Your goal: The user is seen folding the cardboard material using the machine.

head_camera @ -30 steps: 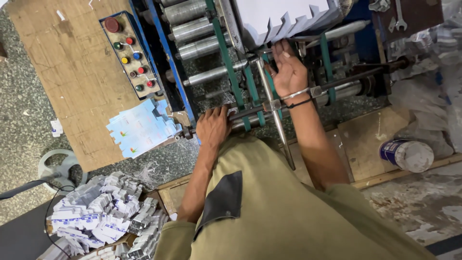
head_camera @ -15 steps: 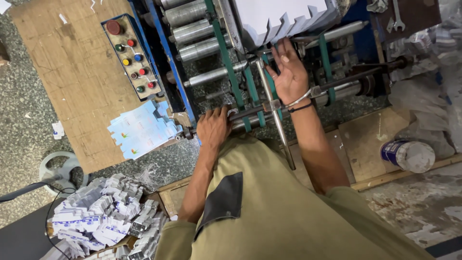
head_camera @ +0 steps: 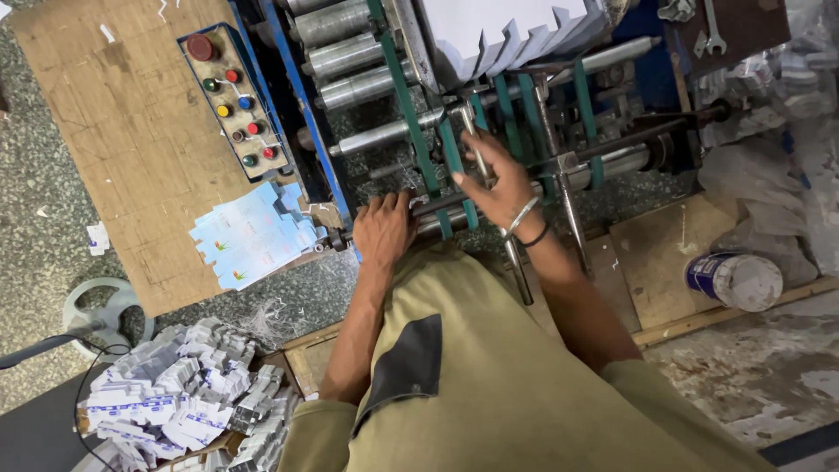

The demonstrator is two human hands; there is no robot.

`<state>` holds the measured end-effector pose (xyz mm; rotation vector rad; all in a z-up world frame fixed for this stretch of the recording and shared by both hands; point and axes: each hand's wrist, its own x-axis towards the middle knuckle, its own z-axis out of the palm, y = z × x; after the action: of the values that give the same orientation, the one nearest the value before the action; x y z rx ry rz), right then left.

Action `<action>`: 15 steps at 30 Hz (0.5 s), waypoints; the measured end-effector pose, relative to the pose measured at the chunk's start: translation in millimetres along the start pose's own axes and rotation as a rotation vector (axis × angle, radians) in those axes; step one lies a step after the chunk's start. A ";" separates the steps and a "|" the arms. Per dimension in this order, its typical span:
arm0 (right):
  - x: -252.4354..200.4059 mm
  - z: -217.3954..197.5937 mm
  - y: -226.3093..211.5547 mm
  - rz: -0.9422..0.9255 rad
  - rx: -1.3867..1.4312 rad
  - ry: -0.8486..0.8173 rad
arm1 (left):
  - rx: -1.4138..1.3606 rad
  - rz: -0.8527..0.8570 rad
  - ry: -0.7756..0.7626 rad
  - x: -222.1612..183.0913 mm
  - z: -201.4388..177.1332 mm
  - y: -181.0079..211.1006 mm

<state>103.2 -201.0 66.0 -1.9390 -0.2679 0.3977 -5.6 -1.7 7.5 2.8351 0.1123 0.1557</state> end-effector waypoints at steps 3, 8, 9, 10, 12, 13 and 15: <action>-5.0 1.1 1.4 -0.230 -0.146 0.027 | -0.006 -0.005 0.001 0.1 -3.2 0.6; -7.6 2.0 16.7 -0.344 -0.294 0.093 | 0.002 -0.012 0.005 -4.4 3.2 -0.9; -7.4 2.0 17.6 -0.392 -0.333 0.110 | 0.007 -0.009 0.011 -5.1 5.1 -1.7; -5.6 2.2 18.9 -0.396 -0.334 0.108 | 0.007 -0.012 0.016 -5.5 4.0 -1.6; -2.6 2.3 22.5 -0.427 -0.308 0.081 | 0.023 -0.002 0.033 -6.9 3.1 -0.8; -3.0 2.2 19.4 -0.430 -0.309 0.077 | 0.023 -0.007 0.036 -8.7 3.3 -0.4; -3.6 1.7 13.2 -0.412 -0.174 0.025 | 0.023 -0.002 0.082 -11.9 3.7 0.4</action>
<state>99.2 -206.0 53.8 -1.9932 -0.6898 0.0792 -17.0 -4.3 3.0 2.8518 0.1354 0.2723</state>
